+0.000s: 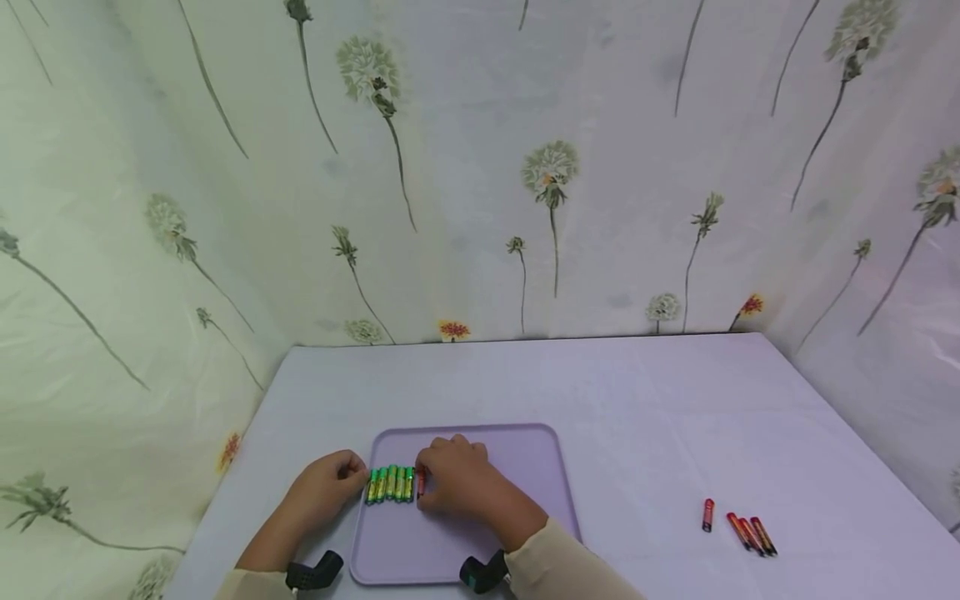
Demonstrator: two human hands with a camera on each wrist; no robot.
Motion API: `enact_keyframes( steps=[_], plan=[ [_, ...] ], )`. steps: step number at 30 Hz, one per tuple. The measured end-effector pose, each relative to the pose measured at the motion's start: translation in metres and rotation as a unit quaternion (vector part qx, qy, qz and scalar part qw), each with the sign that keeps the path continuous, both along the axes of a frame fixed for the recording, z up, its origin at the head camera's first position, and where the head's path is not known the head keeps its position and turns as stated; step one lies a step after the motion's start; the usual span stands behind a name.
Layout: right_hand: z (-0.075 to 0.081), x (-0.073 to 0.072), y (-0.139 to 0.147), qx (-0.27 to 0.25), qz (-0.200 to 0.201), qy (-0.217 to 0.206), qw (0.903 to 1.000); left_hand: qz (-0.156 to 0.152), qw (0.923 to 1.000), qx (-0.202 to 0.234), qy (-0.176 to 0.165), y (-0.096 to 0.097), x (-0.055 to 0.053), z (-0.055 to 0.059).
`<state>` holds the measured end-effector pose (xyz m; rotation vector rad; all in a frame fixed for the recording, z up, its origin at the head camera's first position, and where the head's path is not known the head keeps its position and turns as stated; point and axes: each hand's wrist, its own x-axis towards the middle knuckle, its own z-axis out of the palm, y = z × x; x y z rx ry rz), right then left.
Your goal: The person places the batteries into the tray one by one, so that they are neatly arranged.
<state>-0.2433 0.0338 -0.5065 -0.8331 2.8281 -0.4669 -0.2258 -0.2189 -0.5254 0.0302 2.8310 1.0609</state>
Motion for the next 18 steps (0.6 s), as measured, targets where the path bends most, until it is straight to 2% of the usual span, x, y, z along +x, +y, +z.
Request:
enact_keyframes(
  steps=[18],
  plan=[
    [-0.0037, -0.0041, -0.0086, -0.001, -0.012, -0.006, 0.9999, -0.001, 1.0, -0.005, 0.0, -0.0004, -0.0016, -0.0016]
  ],
)
